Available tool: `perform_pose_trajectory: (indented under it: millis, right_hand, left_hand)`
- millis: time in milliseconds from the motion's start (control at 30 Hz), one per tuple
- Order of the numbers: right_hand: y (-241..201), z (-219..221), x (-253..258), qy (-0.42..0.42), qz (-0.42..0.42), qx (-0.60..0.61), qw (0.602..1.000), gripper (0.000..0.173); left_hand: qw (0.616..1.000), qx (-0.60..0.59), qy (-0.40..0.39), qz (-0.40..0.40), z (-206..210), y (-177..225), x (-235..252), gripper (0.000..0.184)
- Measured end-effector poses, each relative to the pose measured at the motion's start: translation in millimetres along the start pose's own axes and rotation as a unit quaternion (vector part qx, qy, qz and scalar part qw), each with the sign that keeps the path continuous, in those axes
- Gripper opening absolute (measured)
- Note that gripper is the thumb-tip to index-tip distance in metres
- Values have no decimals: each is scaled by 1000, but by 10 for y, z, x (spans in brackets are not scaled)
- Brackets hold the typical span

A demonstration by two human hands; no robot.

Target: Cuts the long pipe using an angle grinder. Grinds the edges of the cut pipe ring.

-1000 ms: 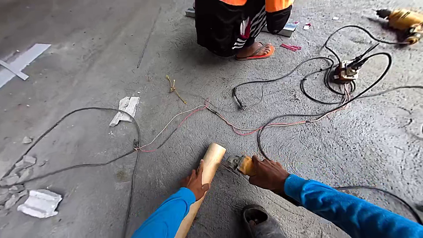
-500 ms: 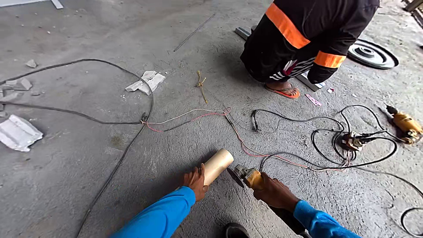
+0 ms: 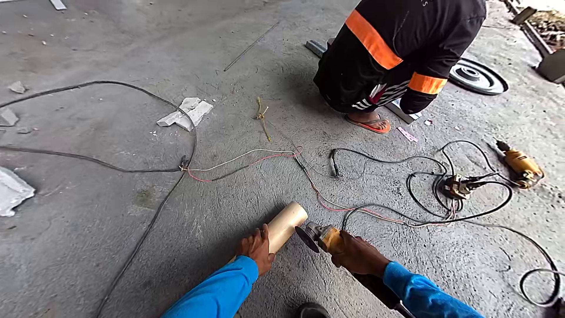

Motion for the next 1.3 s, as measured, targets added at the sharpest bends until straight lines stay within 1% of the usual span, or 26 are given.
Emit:
perform_pose_trajectory:
  millis: [367,633,1300]
  right_hand:
    - [-62,-3,-16,-6,-4,0,1000,85]
    - [-19,-64,-15,-2,-4,4,1000,86]
    - [14,-106,40,-3,-10,-11,1000,85]
  left_hand:
    - [1000,2,-11,-4,-10,-6,-4,99]
    - [1000,11,-4,-2,-39,43,19,96]
    - [1000,19,-3,-11,-19,78,26,97]
Point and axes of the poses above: each hand's wrist, its own x-axis towards the middle knuckle, its own z-axis out of the palm, y = z × x, the point moved 6 cm from there along x, towards the middle knuckle, and after that the axes turned 4 degrees about x, right-handed, at the moved point
